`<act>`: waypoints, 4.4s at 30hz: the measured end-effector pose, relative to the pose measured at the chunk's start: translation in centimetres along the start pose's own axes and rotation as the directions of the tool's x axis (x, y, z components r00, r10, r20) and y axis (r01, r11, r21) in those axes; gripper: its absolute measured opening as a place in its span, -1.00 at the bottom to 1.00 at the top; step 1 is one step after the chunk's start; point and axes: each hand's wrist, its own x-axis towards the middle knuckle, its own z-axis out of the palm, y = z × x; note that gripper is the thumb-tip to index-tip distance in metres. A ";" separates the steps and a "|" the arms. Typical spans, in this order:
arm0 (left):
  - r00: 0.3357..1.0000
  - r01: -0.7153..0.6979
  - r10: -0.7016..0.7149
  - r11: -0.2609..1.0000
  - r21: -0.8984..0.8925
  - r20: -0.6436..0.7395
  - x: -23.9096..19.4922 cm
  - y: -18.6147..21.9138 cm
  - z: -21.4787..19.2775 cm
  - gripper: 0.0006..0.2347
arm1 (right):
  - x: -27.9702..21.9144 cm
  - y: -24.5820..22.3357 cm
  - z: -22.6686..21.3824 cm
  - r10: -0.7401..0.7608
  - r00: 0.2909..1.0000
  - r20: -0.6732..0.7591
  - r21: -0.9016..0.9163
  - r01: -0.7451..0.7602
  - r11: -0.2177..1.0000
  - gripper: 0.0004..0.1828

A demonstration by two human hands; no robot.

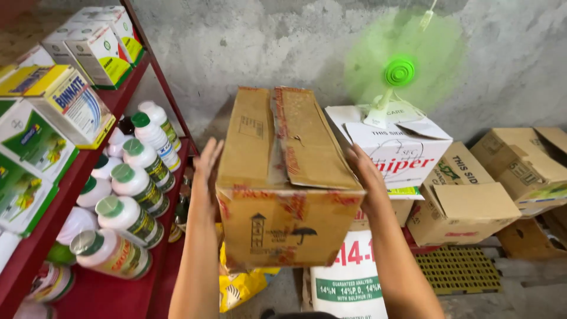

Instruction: Organizing and packing bottles of agricultural products into cardboard boxes.

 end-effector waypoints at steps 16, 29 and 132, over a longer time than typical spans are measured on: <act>0.984 -0.176 0.167 0.909 0.379 0.057 -2.8 -0.2 4.2 0.06 | -3.0 2.6 4.9 -0.406 0.908 -0.099 -0.487 0.312 0.816 -0.06; 0.926 -0.254 0.375 0.703 0.664 -0.043 -6.8 -1.7 8.1 -0.04 | -6.0 1.5 3.9 -0.446 0.888 -0.113 -0.513 0.332 0.792 0.02; -0.794 -0.608 -0.575 0.748 -0.266 0.196 -90.9 -47.5 38.1 0.02 | -98.2 28.0 -25.5 0.437 -0.737 -0.516 0.544 0.113 0.832 -0.28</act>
